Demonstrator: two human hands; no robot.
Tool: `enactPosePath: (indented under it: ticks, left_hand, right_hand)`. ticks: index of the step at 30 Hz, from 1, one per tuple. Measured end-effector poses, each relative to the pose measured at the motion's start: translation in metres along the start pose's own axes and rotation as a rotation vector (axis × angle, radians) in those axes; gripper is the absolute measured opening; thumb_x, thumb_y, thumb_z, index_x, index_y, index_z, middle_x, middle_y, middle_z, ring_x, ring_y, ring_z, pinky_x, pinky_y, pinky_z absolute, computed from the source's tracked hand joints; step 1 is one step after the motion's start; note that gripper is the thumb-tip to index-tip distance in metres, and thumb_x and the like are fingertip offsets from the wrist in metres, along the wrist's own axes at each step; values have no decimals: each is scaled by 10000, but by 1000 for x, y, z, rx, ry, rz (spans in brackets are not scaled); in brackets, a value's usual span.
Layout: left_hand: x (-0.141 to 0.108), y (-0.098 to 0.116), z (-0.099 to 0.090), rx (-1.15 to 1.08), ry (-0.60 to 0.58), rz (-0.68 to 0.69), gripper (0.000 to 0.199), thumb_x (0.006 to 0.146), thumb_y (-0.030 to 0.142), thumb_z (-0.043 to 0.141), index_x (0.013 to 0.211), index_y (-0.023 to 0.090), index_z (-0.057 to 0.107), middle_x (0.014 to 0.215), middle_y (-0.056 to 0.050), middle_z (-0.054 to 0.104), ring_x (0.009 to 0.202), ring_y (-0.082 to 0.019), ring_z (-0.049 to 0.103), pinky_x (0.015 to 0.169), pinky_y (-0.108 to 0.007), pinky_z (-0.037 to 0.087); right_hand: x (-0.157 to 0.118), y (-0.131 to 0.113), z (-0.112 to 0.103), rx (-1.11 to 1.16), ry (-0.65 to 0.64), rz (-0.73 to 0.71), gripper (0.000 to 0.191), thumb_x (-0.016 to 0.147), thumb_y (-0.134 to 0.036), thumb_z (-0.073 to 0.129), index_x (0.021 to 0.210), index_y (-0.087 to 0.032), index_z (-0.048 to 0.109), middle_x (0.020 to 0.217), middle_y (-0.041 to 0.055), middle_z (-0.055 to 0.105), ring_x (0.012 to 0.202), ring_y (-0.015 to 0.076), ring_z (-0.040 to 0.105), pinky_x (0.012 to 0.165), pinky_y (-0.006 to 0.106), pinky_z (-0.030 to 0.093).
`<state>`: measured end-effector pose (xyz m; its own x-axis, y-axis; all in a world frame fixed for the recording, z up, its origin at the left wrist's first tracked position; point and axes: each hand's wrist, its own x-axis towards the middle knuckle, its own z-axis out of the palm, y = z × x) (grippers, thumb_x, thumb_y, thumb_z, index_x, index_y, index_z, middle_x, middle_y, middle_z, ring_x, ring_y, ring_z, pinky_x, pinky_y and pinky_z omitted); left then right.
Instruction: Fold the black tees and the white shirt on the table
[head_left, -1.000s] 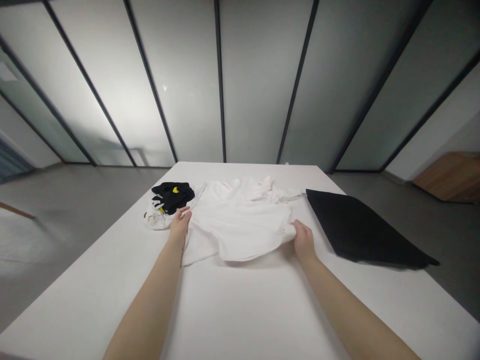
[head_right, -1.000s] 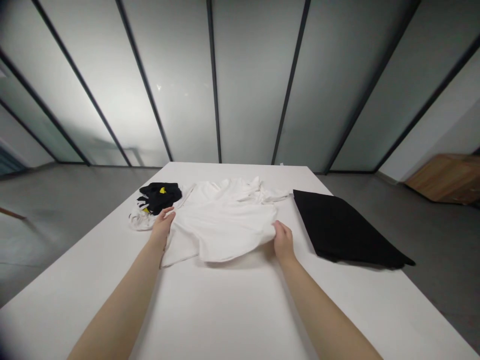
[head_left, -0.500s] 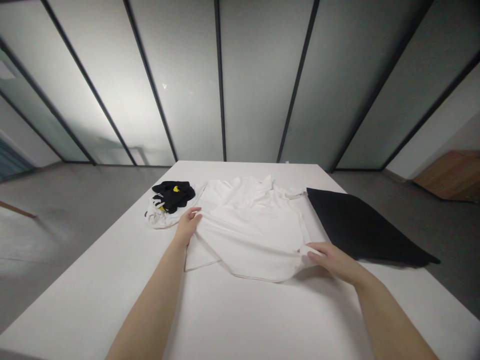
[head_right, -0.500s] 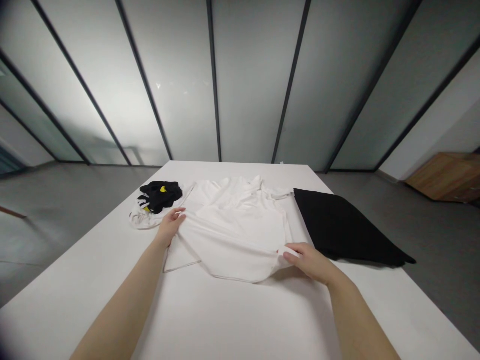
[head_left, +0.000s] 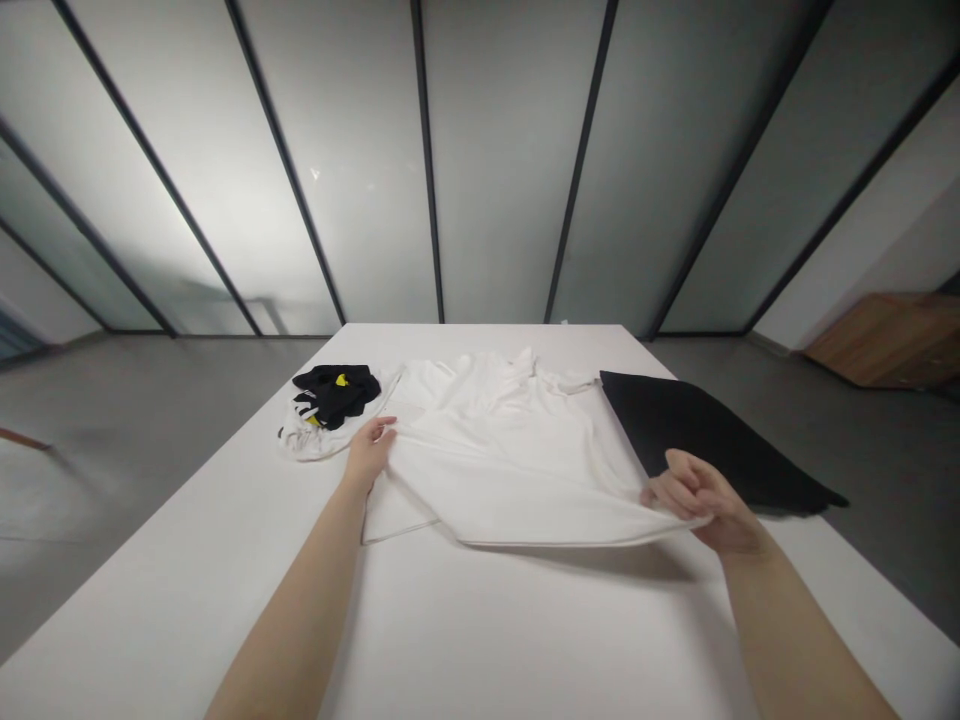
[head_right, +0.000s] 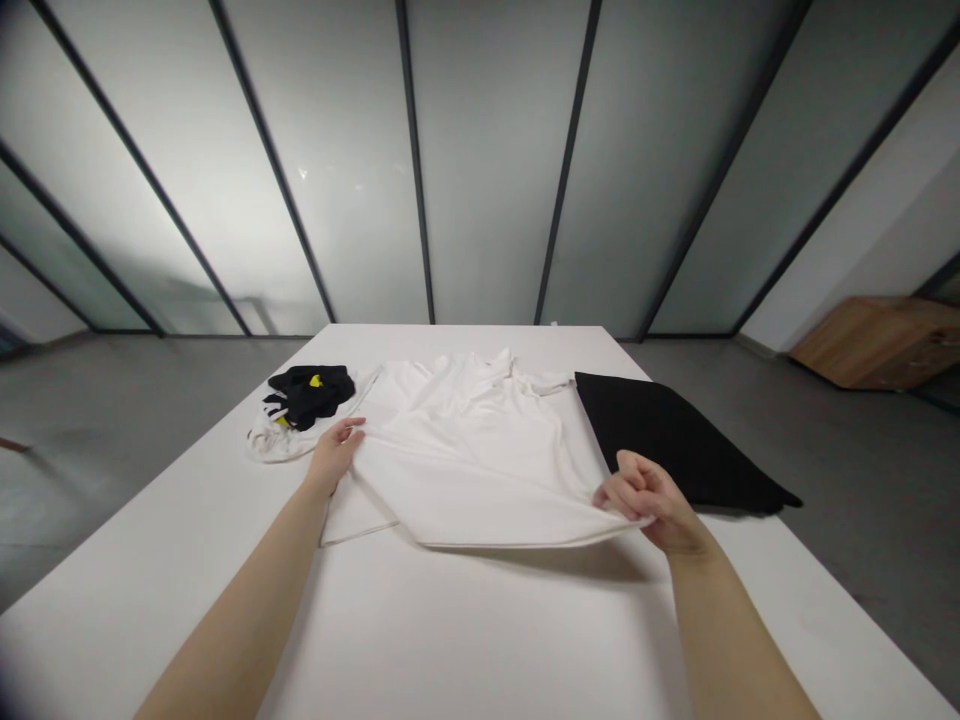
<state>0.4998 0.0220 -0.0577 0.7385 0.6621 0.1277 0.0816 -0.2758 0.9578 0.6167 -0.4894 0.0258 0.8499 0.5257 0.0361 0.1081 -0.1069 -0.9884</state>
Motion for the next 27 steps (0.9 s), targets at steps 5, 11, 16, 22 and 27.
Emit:
enactPosePath:
  ticks: [5, 11, 16, 22, 27]
  left_hand:
    - [-1, 3, 1, 61, 22, 19, 445, 744, 418, 710, 1114, 183, 784, 850, -58, 731, 765, -219, 667, 678, -304, 500]
    - [2, 4, 2, 89, 47, 35, 339, 752, 327, 694, 1051, 212, 806, 949, -76, 771, 1010, -283, 724, 832, -359, 555]
    - [3, -1, 4, 136, 9, 30, 433, 781, 337, 695, 1183, 208, 788, 1045, -97, 780, 1146, -322, 716, 949, -414, 555]
    - [-1, 1, 6, 198, -138, 22, 719, 822, 276, 659, 1532, 209, 566, 1269, -120, 743, 1397, -313, 588, 1109, -415, 487]
    - [-9, 9, 4, 225, -172, 31, 628, 822, 234, 608, 1449, 226, 578, 1427, -116, 662, 1456, -295, 531, 1157, -406, 451]
  right_hand:
    - [1, 5, 1, -92, -275, 220, 730, 661, -995, 586, 773, -280, 496, 444, -106, 303, 456, 129, 276, 587, 333, 429]
    - [4, 19, 15, -481, -461, 582, 661, 769, -897, 612, 742, -236, 609, 494, -5, 564, 445, 170, 503, 491, 302, 417]
    - [14, 29, 33, -859, -140, 502, 385, 896, -610, 657, 817, -238, 597, 693, 49, 708, 541, 198, 623, 524, 298, 409]
    - [20, 34, 87, -905, -54, -36, 370, 978, -417, 551, 1251, -193, 662, 1267, 147, 730, 1155, 270, 691, 994, 369, 499]
    - [16, 56, 111, -1046, -208, 30, 622, 1053, -542, 427, 1589, -234, 492, 1728, 122, 340, 1604, 373, 262, 1280, 555, 226]
